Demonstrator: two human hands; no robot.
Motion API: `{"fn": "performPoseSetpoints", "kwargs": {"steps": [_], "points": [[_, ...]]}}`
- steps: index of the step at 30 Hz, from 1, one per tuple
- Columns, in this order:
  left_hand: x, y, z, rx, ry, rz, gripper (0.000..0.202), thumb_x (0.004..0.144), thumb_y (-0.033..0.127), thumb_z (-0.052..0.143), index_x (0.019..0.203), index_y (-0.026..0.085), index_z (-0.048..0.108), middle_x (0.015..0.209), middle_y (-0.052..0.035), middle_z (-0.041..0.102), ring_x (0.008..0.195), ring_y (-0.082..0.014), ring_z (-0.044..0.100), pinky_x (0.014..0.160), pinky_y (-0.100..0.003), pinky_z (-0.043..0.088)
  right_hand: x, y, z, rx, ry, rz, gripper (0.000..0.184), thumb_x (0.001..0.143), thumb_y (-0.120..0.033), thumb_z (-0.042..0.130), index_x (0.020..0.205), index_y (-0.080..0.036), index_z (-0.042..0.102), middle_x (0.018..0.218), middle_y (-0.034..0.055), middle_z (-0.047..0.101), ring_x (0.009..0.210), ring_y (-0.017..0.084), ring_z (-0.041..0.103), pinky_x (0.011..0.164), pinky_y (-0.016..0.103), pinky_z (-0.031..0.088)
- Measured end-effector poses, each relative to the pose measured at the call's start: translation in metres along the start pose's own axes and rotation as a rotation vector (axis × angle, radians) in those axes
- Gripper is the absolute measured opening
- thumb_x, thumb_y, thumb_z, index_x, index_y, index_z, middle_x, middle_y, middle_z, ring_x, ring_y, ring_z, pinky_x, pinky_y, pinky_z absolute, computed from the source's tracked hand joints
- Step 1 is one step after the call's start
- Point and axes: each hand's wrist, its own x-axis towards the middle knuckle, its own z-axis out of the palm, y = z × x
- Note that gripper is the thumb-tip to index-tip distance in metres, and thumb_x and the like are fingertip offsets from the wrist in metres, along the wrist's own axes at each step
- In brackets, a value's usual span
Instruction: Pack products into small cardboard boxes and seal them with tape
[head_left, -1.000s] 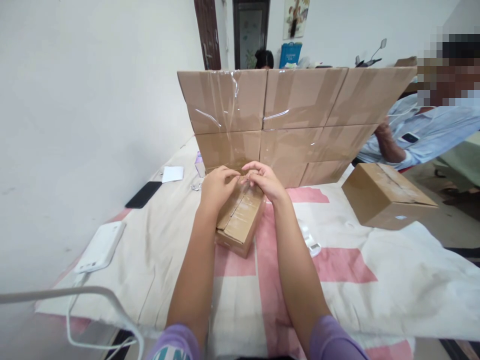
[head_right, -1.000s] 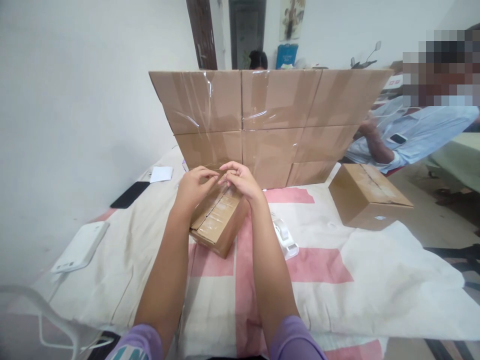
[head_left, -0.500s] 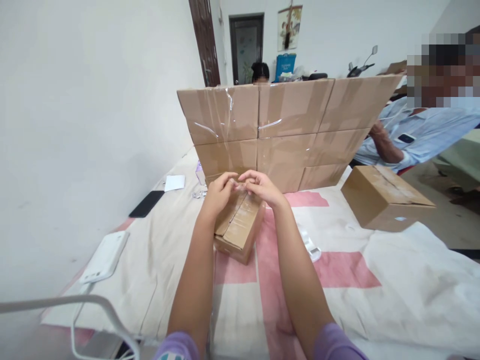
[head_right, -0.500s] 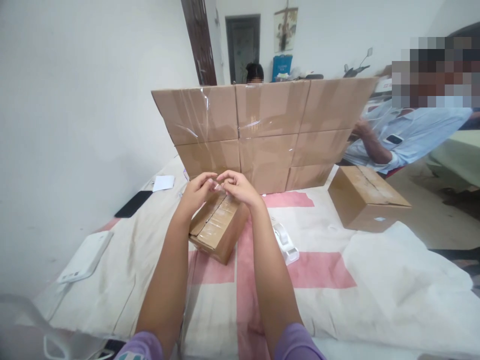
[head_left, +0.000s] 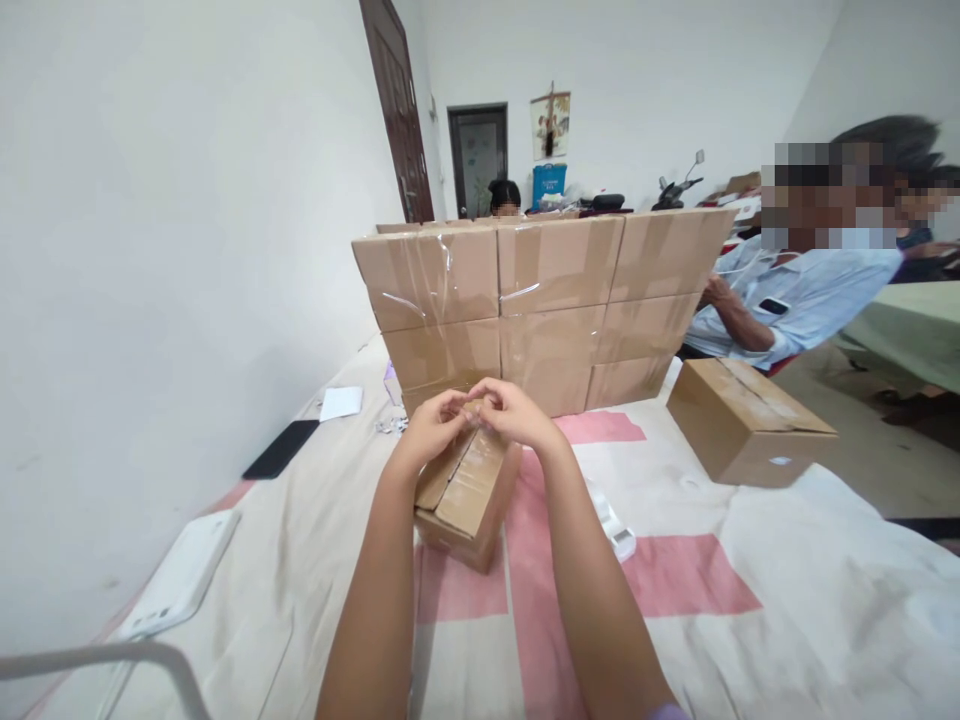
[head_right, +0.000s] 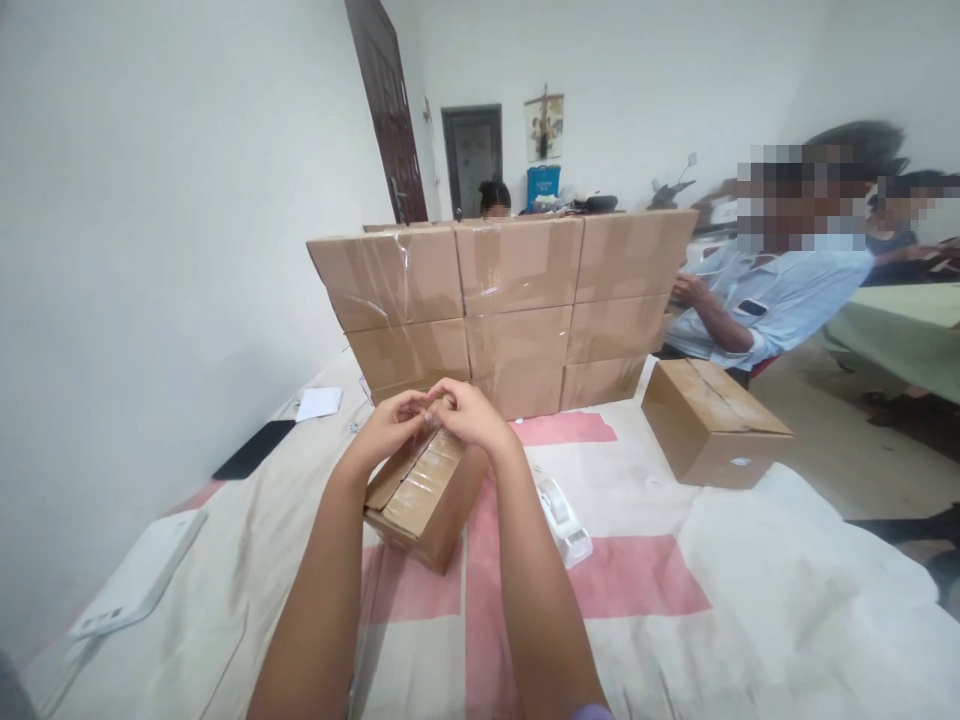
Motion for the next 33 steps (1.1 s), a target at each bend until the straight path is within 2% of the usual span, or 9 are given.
{"fn": "performPoseSetpoints", "kwargs": {"steps": [4, 9, 13, 16, 22, 28, 33], "points": [[0.0, 0.001, -0.001, 0.128, -0.058, 0.014, 0.036, 0.09, 0.04, 0.057, 0.116, 0.019, 0.069, 0.113, -0.0077, 0.075, 0.098, -0.0227, 0.069, 0.089, -0.034, 0.051, -0.007, -0.006, -0.005, -0.233, -0.003, 0.117, 0.025, 0.084, -0.017, 0.057, 0.107, -0.02, 0.065, 0.065, -0.0076, 0.052, 0.062, 0.012, 0.049, 0.061, 0.022, 0.036], [-0.006, 0.012, 0.003, 0.301, -0.148, -0.029, 0.024, 0.09, 0.039, 0.052, 0.085, 0.02, 0.067, 0.088, -0.0044, 0.071, 0.086, -0.0232, 0.065, 0.083, -0.035, 0.049, -0.01, -0.012, -0.006, -0.387, 0.041, 0.278, 0.023, 0.077, -0.011, 0.065, 0.098, -0.019, 0.065, 0.066, -0.0047, 0.059, 0.067, 0.014, 0.056, 0.068, 0.025, 0.037], [-0.008, 0.015, 0.004, 0.352, -0.125, -0.012, 0.025, 0.091, 0.04, 0.05, 0.082, 0.021, 0.064, 0.101, -0.0071, 0.065, 0.1, -0.0244, 0.062, 0.096, -0.038, 0.047, -0.009, -0.012, -0.001, -0.419, 0.049, 0.357, 0.021, 0.076, -0.011, 0.069, 0.095, -0.019, 0.064, 0.066, -0.0021, 0.063, 0.069, 0.016, 0.061, 0.07, 0.026, 0.038], [-0.01, 0.014, 0.002, 0.411, -0.135, -0.037, 0.027, 0.092, 0.041, 0.047, 0.085, 0.021, 0.063, 0.105, -0.0079, 0.062, 0.105, -0.0247, 0.061, 0.1, -0.039, 0.045, -0.007, -0.011, 0.003, -0.396, 0.028, 0.38, 0.021, 0.077, -0.009, 0.069, 0.096, -0.017, 0.062, 0.063, -0.0026, 0.063, 0.065, 0.015, 0.062, 0.064, 0.024, 0.039], [-0.015, 0.016, -0.002, 0.483, -0.16, -0.073, 0.025, 0.09, 0.036, 0.047, 0.088, 0.021, 0.067, 0.102, -0.0079, 0.06, 0.093, -0.0237, 0.063, 0.093, -0.04, 0.047, -0.01, -0.012, 0.004, -0.326, -0.046, 0.384, 0.023, 0.075, -0.005, 0.069, 0.091, -0.019, 0.058, 0.056, -0.0059, 0.06, 0.058, 0.013, 0.061, 0.058, 0.021, 0.041], [-0.018, 0.023, -0.008, 0.466, -0.179, -0.1, 0.021, 0.083, 0.027, 0.051, 0.087, 0.021, 0.071, 0.094, -0.0071, 0.069, 0.093, -0.0248, 0.066, 0.087, -0.036, 0.048, -0.014, -0.013, 0.002, -0.283, -0.077, 0.357, 0.021, 0.076, -0.009, 0.068, 0.087, -0.021, 0.055, 0.059, -0.0061, 0.061, 0.058, 0.013, 0.062, 0.056, 0.021, 0.04], [-0.018, 0.024, -0.013, 0.407, -0.18, -0.099, 0.024, 0.079, 0.029, 0.052, 0.086, 0.021, 0.074, 0.096, -0.0065, 0.076, 0.094, -0.0251, 0.068, 0.086, -0.035, 0.049, -0.014, -0.012, 0.002, -0.275, -0.083, 0.345, 0.024, 0.075, -0.008, 0.067, 0.091, -0.021, 0.056, 0.058, -0.0077, 0.058, 0.055, 0.013, 0.06, 0.055, 0.022, 0.038]]}}
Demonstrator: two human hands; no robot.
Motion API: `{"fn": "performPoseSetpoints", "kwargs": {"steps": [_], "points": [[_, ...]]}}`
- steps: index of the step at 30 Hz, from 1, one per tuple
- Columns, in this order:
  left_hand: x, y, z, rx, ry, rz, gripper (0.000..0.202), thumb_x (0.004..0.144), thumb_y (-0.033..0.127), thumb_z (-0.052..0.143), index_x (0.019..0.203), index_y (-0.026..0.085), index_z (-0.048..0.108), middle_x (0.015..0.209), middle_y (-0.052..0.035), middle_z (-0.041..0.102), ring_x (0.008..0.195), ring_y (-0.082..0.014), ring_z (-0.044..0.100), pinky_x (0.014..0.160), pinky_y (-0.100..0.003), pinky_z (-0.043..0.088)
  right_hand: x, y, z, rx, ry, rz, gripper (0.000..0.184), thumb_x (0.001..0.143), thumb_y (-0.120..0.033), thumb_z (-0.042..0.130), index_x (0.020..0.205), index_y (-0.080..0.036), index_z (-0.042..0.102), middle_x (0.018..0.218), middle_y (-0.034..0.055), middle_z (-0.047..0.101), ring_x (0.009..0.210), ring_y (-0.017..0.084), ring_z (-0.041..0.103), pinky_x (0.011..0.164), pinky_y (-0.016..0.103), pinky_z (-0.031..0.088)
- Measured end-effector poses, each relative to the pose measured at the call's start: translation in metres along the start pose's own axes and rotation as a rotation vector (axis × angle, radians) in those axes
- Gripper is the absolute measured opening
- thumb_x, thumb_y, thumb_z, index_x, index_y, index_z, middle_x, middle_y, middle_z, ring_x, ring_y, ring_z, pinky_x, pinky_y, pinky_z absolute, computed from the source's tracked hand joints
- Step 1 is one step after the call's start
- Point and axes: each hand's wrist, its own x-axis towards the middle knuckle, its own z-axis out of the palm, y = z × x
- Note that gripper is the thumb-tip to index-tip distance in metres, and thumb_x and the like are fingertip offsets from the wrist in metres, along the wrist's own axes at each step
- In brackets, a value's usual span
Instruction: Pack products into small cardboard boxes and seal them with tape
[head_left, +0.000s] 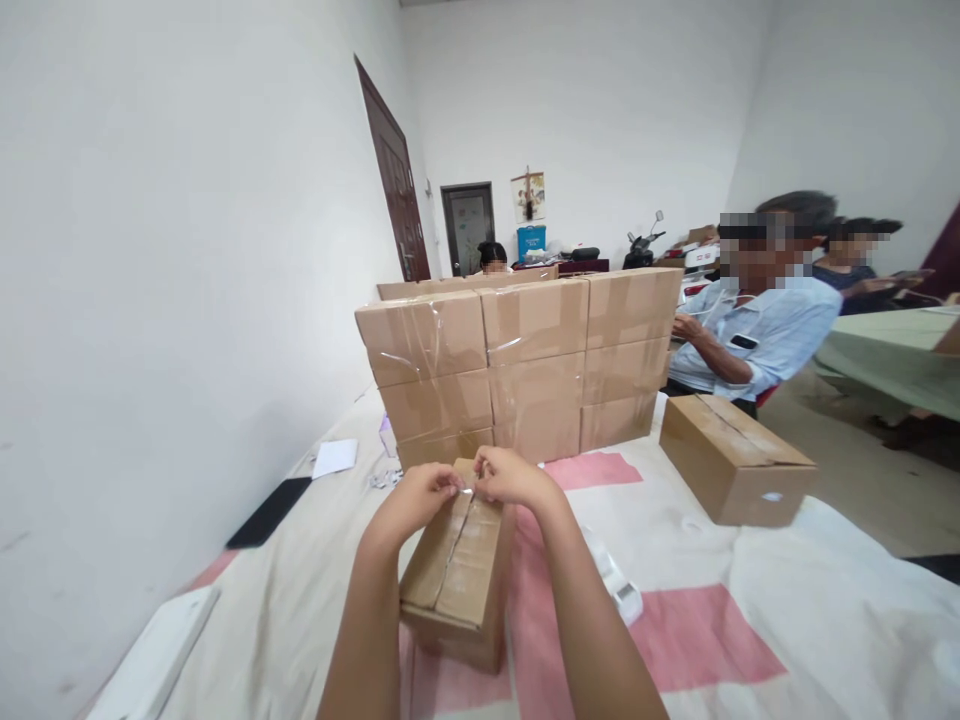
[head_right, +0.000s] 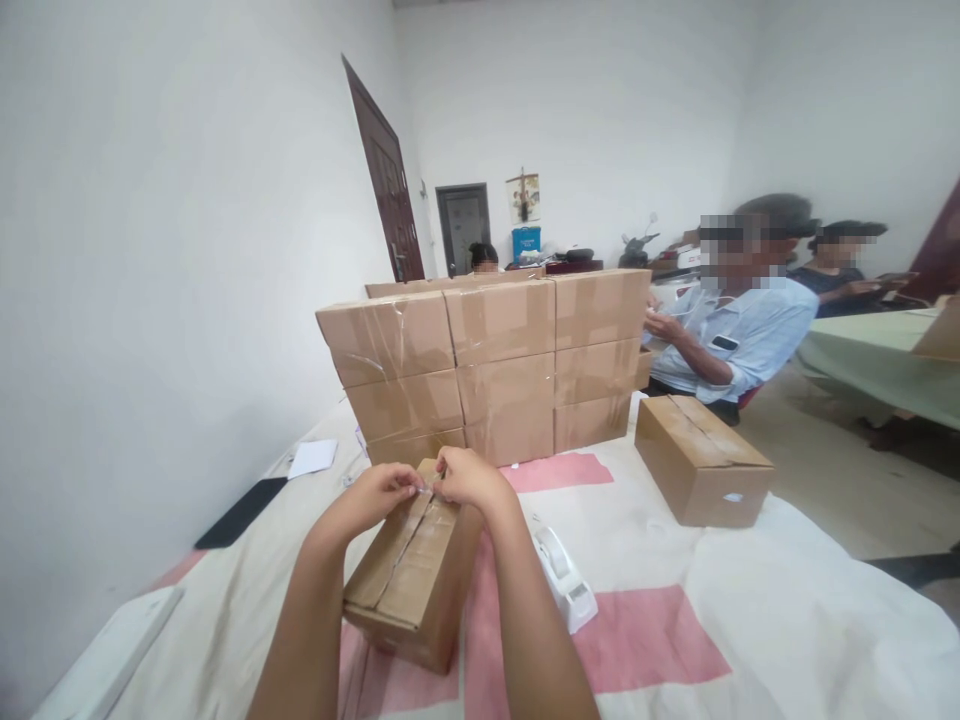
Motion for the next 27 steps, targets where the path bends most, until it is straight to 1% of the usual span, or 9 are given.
{"fn": "performPoseSetpoints", "kwargs": {"steps": [3, 5, 7, 10, 14, 18, 20, 24, 27], "points": [[-0.001, 0.002, -0.003, -0.061, -0.047, -0.07, 0.03, 0.076, 0.034, 0.055, 0.092, 0.021, 0.076, 0.093, -0.0073, 0.075, 0.089, -0.0259, 0.067, 0.07, -0.033, 0.051, 0.002, 0.002, -0.001, 0.009, -0.004, -0.018, 0.025, 0.075, -0.008, 0.068, 0.093, -0.02, 0.056, 0.058, -0.0089, 0.056, 0.056, 0.012, 0.059, 0.055, 0.021, 0.038], [-0.003, 0.004, -0.005, -0.093, -0.084, -0.126, 0.032, 0.075, 0.04, 0.057, 0.093, 0.02, 0.075, 0.089, -0.0071, 0.073, 0.084, -0.0255, 0.065, 0.06, -0.03, 0.049, 0.003, 0.005, -0.002, 0.021, -0.012, -0.034, 0.025, 0.075, -0.009, 0.069, 0.094, -0.02, 0.057, 0.059, -0.0094, 0.056, 0.056, 0.011, 0.058, 0.056, 0.021, 0.038], [-0.004, 0.005, -0.006, -0.101, -0.106, -0.138, 0.032, 0.076, 0.045, 0.059, 0.09, 0.02, 0.073, 0.084, -0.006, 0.071, 0.08, -0.0243, 0.064, 0.056, -0.028, 0.046, 0.004, 0.008, -0.003, 0.033, -0.014, -0.045, 0.024, 0.076, -0.011, 0.07, 0.096, -0.02, 0.058, 0.059, -0.01, 0.055, 0.055, 0.01, 0.056, 0.055, 0.021, 0.037], [-0.004, 0.003, -0.006, -0.046, -0.11, -0.091, 0.031, 0.08, 0.048, 0.058, 0.082, 0.019, 0.07, 0.078, -0.0043, 0.069, 0.078, -0.0225, 0.063, 0.061, -0.028, 0.044, 0.004, 0.012, -0.006, 0.047, -0.014, -0.059, 0.022, 0.078, -0.012, 0.069, 0.097, -0.02, 0.059, 0.057, -0.011, 0.051, 0.055, 0.01, 0.054, 0.055, 0.02, 0.036], [-0.003, 0.002, -0.005, 0.008, -0.09, -0.054, 0.03, 0.084, 0.047, 0.056, 0.077, 0.02, 0.067, 0.076, -0.0022, 0.068, 0.076, -0.0212, 0.061, 0.069, -0.03, 0.043, 0.003, 0.014, -0.008, 0.049, -0.032, -0.076, 0.022, 0.078, -0.014, 0.072, 0.096, -0.02, 0.06, 0.058, -0.0108, 0.052, 0.057, 0.01, 0.057, 0.055, 0.02, 0.037], [-0.003, 0.005, -0.006, -0.009, -0.078, -0.085, 0.034, 0.086, 0.051, 0.051, 0.072, 0.021, 0.058, 0.075, -0.0014, 0.066, 0.073, -0.0209, 0.06, 0.068, -0.03, 0.042, 0.003, 0.01, -0.007, 0.024, -0.035, -0.068, 0.021, 0.078, -0.017, 0.074, 0.093, -0.02, 0.06, 0.059, -0.0102, 0.053, 0.057, 0.01, 0.058, 0.055, 0.02, 0.038], [-0.002, 0.004, -0.005, -0.004, -0.068, -0.106, 0.036, 0.086, 0.052, 0.049, 0.07, 0.021, 0.057, 0.075, -0.0018, 0.067, 0.074, -0.0215, 0.061, 0.069, -0.03, 0.042, 0.002, 0.006, -0.005, 0.002, -0.019, -0.051, 0.02, 0.079, -0.018, 0.074, 0.093, -0.02, 0.06, 0.059, -0.0093, 0.054, 0.057, 0.011, 0.058, 0.056, 0.021, 0.039], [0.002, -0.001, -0.002, 0.071, -0.042, -0.125, 0.036, 0.086, 0.052, 0.046, 0.068, 0.022, 0.055, 0.074, -0.0026, 0.065, 0.076, -0.0227, 0.061, 0.072, -0.032, 0.04, 0.0, 0.0, -0.002, -0.069, 0.044, -0.004, 0.019, 0.077, -0.02, 0.075, 0.09, -0.02, 0.062, 0.064, -0.0056, 0.062, 0.061, 0.012, 0.059, 0.058, 0.022, 0.039], [0.004, -0.004, 0.001, 0.12, -0.035, -0.138, 0.035, 0.085, 0.052, 0.046, 0.066, 0.022, 0.049, 0.07, -0.0009, 0.059, 0.074, -0.0213, 0.057, 0.068, -0.031, 0.036, -0.002, -0.005, -0.001, -0.139, 0.102, 0.038, 0.021, 0.074, -0.023, 0.077, 0.089, -0.021, 0.063, 0.078, -0.0009, 0.071, 0.071, 0.014, 0.064, 0.061, 0.022, 0.04]]}}
